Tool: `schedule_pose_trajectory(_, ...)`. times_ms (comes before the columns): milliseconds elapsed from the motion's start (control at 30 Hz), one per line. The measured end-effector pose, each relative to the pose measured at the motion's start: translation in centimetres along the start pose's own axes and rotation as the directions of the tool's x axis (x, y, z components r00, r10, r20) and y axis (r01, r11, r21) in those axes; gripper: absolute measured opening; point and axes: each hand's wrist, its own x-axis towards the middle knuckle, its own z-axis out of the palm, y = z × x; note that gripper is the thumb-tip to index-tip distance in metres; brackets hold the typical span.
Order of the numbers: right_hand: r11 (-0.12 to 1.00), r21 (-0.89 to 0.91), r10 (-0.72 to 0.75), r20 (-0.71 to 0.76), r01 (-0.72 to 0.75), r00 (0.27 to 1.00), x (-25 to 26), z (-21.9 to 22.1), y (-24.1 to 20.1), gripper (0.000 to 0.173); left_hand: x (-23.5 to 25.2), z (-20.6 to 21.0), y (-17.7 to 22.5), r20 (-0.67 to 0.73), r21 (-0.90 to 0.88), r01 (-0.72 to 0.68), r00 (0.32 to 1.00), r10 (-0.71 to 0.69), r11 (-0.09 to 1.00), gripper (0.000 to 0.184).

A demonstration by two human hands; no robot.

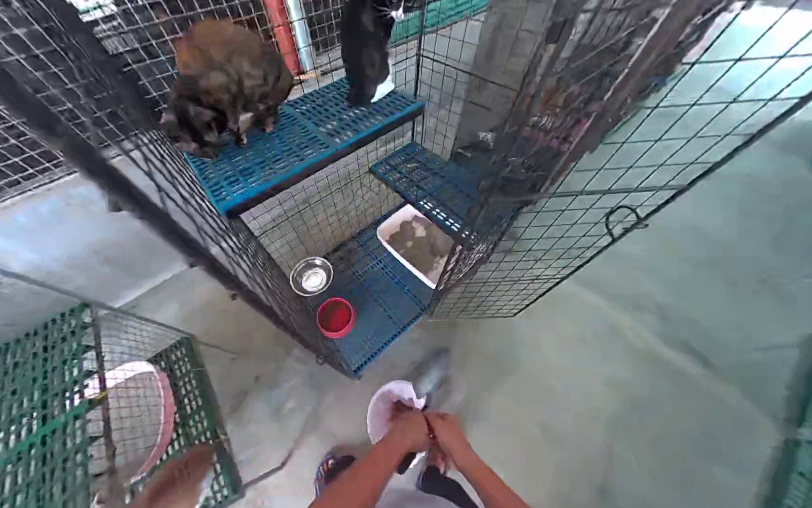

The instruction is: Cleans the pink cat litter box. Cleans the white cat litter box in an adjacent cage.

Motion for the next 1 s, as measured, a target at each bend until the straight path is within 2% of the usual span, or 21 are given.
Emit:
schedule_pose_trajectory(100,0.996,0.046,0.084,-0.024,-0.083,0.996,-0.3,-4.5,1.6,0.047,1.5,1.1,5.2,0.044,0.087,0.027,0.999,-0.031,0.996,0.053)
schedule_pose_trajectory(200,0.976,0.134,0.177,-0.015,-0.173,0.984,0.9,-7.3,3.7,0.04,3.2,2.3,7.9,0.131,0.072,0.026,0.991,-0.036,0.997,0.05)
schedule_pose_trajectory(333,0.938,0.19,0.294,0.006,-0.29,0.956,3.8,-8.3,4.8,0.039,5.3,3.8,8.2,0.189,-0.006,0.029,0.982,-0.027,1.0,0.049)
schedule_pose_trajectory(467,0.873,0.359,0.37,-0.05,-0.329,0.928,6.9,-8.5,5.3,0.042,6.5,4.4,5.8,0.203,-0.278,0.211,0.966,-0.158,0.937,0.055)
schedule_pose_trajectory(533,0.873,0.377,0.384,-0.145,-0.308,0.912,9.5,-9.4,6.1,0.039,6.8,4.3,3.9,0.211,-0.42,0.291,0.953,-0.219,0.86,0.052)
schedule_pose_trajectory(600,0.928,0.209,0.353,-0.229,-0.309,0.907,12.0,-10.5,6.1,0.039,7.6,4.2,1.3,0.214,-0.519,0.331,0.943,-0.255,0.788,0.049)
schedule_pose_trajectory(667,0.939,0.036,0.341,-0.209,-0.341,0.917,13.8,-11.1,5.2,0.041,9.0,4.6,-2.0,0.173,-0.656,0.322,0.944,-0.28,0.682,0.047)
schedule_pose_trajectory(700,0.942,0.041,0.335,-0.196,-0.333,0.922,14.7,-11.0,4.9,0.041,9.9,4.8,-3.7,0.147,-0.756,0.29,0.949,-0.28,0.587,0.044)
schedule_pose_trajectory(767,0.949,0.074,0.314,-0.14,-0.306,0.939,16.4,-10.2,4.0,0.04,11.3,4.7,-6.2,0.079,-0.944,0.161,0.957,-0.278,0.287,0.03)
schedule_pose_trajectory(800,0.951,0.078,0.307,-0.1,-0.301,0.946,17.2,-9.7,3.2,0.042,12.0,4.3,-7.1,0.057,-0.987,0.097,0.958,-0.282,0.13,0.026)
schedule_pose_trajectory(833,0.956,0.078,0.287,-0.062,-0.283,0.956,17.8,-9.0,2.6,0.044,12.9,4.1,-8.1,0.047,-0.998,0.054,0.954,-0.295,0.017,0.027)
schedule_pose_trajectory(900,0.972,0.12,0.205,-0.033,-0.2,0.978,18.9,-7.4,1.4,0.047,15.0,3.8,-9.9,0.017,-0.999,0.0,0.946,-0.325,-0.053,0.032)
schedule_pose_trajectory(933,0.978,0.153,0.151,-0.029,-0.145,0.988,19.3,-6.5,0.6,0.046,15.9,3.3,-10.7,0.0,-0.998,-0.023,0.947,-0.32,-0.067,0.043)
schedule_pose_trajectory(1000,0.975,0.211,0.072,0.005,-0.071,0.997,19.8,-4.7,-1.1,0.035,17.4,2.1,-10.9,-0.064,-0.992,-0.097,0.942,-0.328,-0.085,0.055)
